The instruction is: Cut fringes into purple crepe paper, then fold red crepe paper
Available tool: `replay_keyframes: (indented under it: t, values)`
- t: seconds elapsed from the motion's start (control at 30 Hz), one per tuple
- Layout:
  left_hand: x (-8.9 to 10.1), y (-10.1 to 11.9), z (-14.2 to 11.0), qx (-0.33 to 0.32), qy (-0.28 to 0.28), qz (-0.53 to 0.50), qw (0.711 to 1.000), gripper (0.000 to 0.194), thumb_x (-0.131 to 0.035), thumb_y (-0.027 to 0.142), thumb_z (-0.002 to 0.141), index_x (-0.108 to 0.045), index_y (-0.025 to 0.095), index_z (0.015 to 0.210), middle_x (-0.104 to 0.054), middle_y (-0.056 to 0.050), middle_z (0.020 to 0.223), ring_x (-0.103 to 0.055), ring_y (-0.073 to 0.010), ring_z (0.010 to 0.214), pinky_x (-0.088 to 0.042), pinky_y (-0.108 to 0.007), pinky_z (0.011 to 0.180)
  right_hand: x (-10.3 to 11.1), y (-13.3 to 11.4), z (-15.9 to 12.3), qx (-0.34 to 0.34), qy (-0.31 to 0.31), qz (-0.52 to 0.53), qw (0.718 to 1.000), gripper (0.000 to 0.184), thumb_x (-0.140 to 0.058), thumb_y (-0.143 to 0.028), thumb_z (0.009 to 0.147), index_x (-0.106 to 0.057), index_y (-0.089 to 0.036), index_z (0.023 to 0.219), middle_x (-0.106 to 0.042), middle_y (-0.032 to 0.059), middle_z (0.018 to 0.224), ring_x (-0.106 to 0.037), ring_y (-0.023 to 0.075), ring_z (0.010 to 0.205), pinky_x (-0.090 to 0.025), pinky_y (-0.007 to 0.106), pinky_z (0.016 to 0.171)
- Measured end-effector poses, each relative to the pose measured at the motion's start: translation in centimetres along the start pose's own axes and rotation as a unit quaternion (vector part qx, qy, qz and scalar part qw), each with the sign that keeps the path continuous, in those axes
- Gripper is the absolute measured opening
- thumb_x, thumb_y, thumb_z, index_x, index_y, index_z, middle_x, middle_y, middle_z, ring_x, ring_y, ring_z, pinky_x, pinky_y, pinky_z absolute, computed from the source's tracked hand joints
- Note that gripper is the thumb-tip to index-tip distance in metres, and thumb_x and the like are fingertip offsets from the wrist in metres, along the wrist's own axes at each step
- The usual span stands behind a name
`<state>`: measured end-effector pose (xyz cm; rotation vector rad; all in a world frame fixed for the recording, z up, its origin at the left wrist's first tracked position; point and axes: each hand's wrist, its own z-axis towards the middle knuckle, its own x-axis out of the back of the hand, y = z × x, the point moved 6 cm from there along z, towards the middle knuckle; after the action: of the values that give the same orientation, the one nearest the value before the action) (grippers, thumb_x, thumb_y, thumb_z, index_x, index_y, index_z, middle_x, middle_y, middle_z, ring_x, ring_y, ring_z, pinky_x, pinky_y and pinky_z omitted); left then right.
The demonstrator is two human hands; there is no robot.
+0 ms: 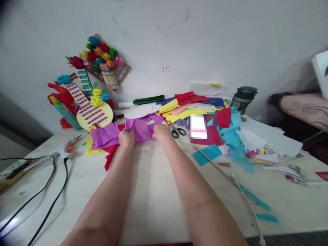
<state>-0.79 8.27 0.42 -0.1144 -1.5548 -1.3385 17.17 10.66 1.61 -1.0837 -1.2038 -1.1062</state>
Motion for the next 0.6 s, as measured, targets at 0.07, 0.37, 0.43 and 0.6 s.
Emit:
replay_keyframes:
  t: [0.07, 0.37, 0.43, 0.6]
  values:
    - [0.0, 0.0, 0.0, -0.001, 0.0, 0.0, 1.0, 0.039, -0.045, 0.048, 0.079, -0.065, 0.017, 0.092, -0.067, -0.017, 0.093, -0.062, -0.0319, 0.092, -0.048, -0.042, 0.075, 0.0, 0.2, 0.1, -0.004, 0.005, -0.001, 1.0, 0.031, -0.055, -0.019, 0.072, -0.068, -0.016, 0.1, -0.066, 0.0143, 0.104, -0.06, 0.0238, 0.099, -0.039, 0.034, 0.09]
    - [-0.3, -0.2, 0.2, -0.003, 0.006, -0.008, 1.0, 0.038, -0.045, 0.047, 0.079, -0.065, 0.019, 0.096, -0.067, -0.015, 0.093, -0.063, -0.0295, 0.092, -0.048, -0.039, 0.075, 1.1, 3.4, 0.2, -0.095, 0.08, 0.083, 0.989, 0.027, -0.048, -0.026, 0.082, -0.067, -0.018, 0.099, -0.066, 0.0123, 0.105, -0.061, 0.0224, 0.096, -0.043, 0.029, 0.078]
    - [-0.3, -0.1, 0.2, -0.004, 0.008, -0.014, 1.0, 0.038, -0.046, 0.047, 0.079, -0.065, 0.019, 0.096, -0.067, -0.014, 0.093, -0.063, -0.0295, 0.091, -0.048, -0.039, 0.075, 1.5, 4.4, 0.1, -0.122, 0.118, 0.111, 0.979, 0.028, -0.044, -0.028, 0.085, -0.067, -0.02, 0.097, -0.067, 0.0104, 0.102, -0.061, 0.0214, 0.094, -0.043, 0.028, 0.076]
    - [-0.3, 0.0, 0.0, -0.011, 0.01, -0.028, 1.0, 0.04, -0.045, 0.048, 0.079, -0.065, 0.019, 0.097, -0.067, -0.014, 0.093, -0.063, -0.029, 0.091, -0.048, -0.038, 0.075, 1.5, 6.3, 0.2, -0.166, 0.195, 0.193, 0.947, 0.035, -0.036, -0.03, 0.088, -0.068, -0.019, 0.095, -0.069, 0.0088, 0.093, -0.062, 0.0196, 0.088, -0.043, 0.025, 0.073]
